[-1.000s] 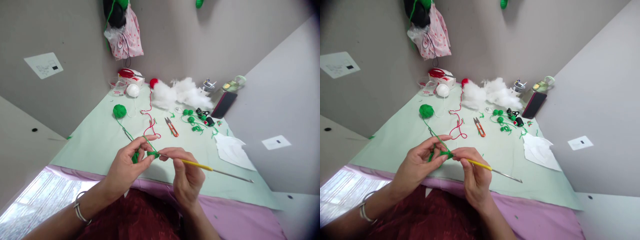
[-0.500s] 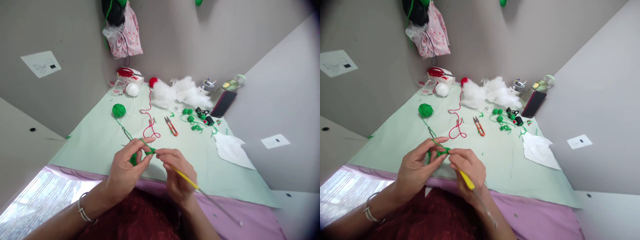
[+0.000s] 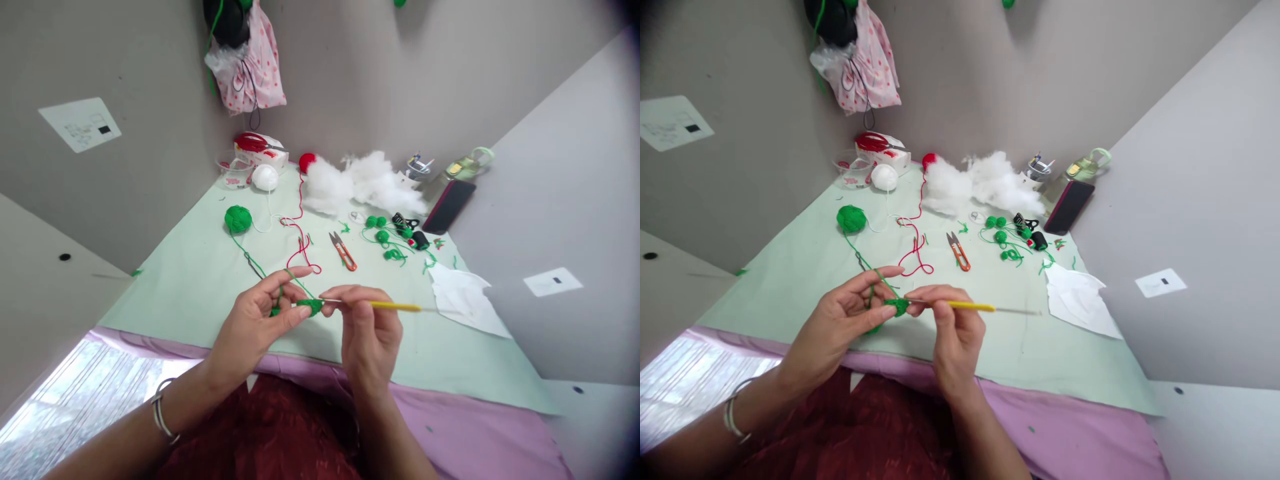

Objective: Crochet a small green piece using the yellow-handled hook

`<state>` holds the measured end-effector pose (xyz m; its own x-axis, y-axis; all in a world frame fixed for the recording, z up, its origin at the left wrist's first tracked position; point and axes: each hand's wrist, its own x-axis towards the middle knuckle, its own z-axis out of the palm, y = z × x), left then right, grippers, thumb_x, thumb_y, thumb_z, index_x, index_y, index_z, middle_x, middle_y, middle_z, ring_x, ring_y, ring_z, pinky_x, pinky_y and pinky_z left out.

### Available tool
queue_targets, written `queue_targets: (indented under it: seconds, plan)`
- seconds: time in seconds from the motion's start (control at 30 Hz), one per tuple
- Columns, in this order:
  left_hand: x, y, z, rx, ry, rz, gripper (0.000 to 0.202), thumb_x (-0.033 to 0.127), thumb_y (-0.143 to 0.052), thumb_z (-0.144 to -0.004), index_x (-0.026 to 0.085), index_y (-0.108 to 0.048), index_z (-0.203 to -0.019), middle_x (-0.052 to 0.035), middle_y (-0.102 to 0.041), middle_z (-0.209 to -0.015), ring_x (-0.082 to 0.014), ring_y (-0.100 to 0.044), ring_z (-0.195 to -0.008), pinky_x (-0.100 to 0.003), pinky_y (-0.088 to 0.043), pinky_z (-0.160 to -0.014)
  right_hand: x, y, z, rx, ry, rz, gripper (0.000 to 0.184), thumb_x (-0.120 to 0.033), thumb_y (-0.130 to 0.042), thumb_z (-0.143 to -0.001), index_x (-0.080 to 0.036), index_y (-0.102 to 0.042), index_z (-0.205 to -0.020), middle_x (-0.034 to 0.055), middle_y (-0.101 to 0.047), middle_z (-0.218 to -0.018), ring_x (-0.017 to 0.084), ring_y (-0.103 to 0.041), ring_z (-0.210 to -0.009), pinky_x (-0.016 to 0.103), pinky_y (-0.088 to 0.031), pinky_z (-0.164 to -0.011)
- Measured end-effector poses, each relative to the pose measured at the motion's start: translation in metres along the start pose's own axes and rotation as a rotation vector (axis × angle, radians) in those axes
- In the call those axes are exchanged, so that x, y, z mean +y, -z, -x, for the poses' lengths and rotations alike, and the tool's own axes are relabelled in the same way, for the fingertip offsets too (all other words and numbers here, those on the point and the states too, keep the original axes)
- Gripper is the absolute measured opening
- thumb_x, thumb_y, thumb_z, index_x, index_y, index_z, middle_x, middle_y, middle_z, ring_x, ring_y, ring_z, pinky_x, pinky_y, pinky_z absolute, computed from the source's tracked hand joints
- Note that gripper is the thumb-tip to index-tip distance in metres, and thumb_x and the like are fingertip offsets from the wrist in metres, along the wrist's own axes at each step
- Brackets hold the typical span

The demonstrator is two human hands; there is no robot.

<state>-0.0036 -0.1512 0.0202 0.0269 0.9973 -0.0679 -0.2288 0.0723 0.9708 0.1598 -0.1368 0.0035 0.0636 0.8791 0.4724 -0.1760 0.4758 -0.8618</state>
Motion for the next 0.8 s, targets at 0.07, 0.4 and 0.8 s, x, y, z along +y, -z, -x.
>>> queue_targets:
  seconds: [0.07,0.4,0.8]
  plan:
    - [-0.0006,0.0023,-0.0007,-0.052,0.030,0.053,0.038,0.031,-0.085,-0.089,0.032,-0.080,-0.127,0.0008,-0.068,-0.090,-0.0141,-0.057,-0.082,-0.026,-0.045,-0.076,0.0006,-0.0004,-0.0041,0.021,-0.123,-0.126,0.020,-0.036,-0.061,-0.107,-0.024,-0.073,-0.096,0.0046,-0.082,-0.091,0.016,-0.071,-0.068,0.033,-0.061,-0.068]
    - [0.0006,0.0052,0.0015,-0.056,0.013,0.067,0.029,0.033,-0.081,-0.093,0.032,-0.082,-0.122,-0.0006,-0.069,-0.094,-0.0162,-0.057,-0.085,-0.028,-0.046,-0.080,-0.0006,0.0001,-0.0088,0.002,-0.286,-0.222,0.024,-0.045,-0.068,-0.102,-0.024,-0.070,-0.091,0.0017,-0.078,-0.081,0.014,-0.064,-0.061,0.031,-0.057,-0.065]
    - [0.0032,0.0037,0.0037,0.043,-0.099,-0.201,0.030,0.025,-0.076,-0.091,0.028,-0.081,-0.121,0.0018,-0.068,-0.086,-0.0135,-0.052,-0.072,-0.028,-0.045,-0.072,-0.0058,0.0072,-0.0020,-0.075,-0.055,0.030,0.021,-0.025,-0.058,-0.109,-0.025,-0.078,-0.102,0.0026,-0.080,-0.096,0.014,-0.074,-0.076,0.031,-0.062,-0.075]
